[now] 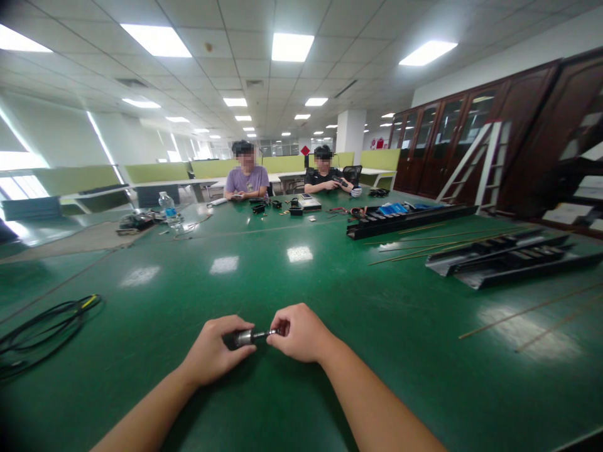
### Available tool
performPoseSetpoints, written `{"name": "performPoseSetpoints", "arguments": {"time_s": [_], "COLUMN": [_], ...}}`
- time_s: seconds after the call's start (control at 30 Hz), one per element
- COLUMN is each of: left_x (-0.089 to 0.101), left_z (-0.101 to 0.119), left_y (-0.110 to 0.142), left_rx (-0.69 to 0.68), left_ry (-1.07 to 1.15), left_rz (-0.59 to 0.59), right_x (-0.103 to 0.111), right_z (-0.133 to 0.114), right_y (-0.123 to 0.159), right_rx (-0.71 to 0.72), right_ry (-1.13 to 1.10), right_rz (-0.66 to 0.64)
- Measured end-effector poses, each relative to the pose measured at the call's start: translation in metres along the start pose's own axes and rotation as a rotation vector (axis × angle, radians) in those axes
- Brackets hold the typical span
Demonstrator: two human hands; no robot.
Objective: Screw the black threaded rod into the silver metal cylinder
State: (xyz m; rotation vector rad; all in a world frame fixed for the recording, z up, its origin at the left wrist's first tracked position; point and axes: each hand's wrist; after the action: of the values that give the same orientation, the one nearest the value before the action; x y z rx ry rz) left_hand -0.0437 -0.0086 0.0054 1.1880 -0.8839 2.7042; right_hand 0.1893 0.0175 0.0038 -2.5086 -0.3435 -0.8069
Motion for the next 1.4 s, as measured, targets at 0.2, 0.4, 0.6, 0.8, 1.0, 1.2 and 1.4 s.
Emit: {"name": "performPoseSetpoints", "arguments": {"time_s": [0.2, 0.4, 0.6, 0.8, 1.0, 1.2, 1.4], "left_x": [0.0000, -0.0003, 0.0003, -0.0008, -0.0009, 0.0001, 0.0004], "left_z": [-0.0014, -0.0027, -0.0016, -0.0023, -0.0040, -0.0038, -0.0057], "left_y": [-0.0004, -0.0008, -0.0001, -0.0007, -0.0015, -0.0019, -0.0018], "left_rx": [-0.002, -0.003, 0.009, 0.012, 0.022, 0.033, 0.050], "left_ry": [0.002, -0.001, -0.009, -0.006, 0.001, 0.011, 0.021], "left_rz": [-0.002, -0.002, -0.007, -0.013, -0.009, -0.003, 0.011], "right_x": [0.0011, 0.0022, 0.0017, 0.0001, -0.0004, 0.0004, 0.0020], "right_z": [0.0010, 0.0010, 0.0017, 0.0043, 0.0045, 0.0056, 0.0051], "right_y": [-0.0005, 0.0000, 0.0008, 0.0002, 0.0003, 0.0006, 0.0004], "right_rx": [-0.002, -0.007, -0.014, -0.004, -0.018, -0.010, -0.020], "right_ry": [-0.006, -0.004, -0.010, 0.000, -0.003, 0.001, -0.012], "right_rz": [0.000, -0.003, -0.004, -0.008, -0.009, 0.003, 0.006]}}
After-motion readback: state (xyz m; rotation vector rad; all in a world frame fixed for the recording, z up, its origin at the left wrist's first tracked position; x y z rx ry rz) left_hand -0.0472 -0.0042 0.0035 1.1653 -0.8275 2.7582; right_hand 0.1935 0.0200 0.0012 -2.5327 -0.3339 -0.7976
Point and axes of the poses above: each hand's wrist, its own y-axis away from the middle knuckle, its own x-axis out of the back of the hand, z = x × y, and after that the axes turned 10 degrees about z, right-handed
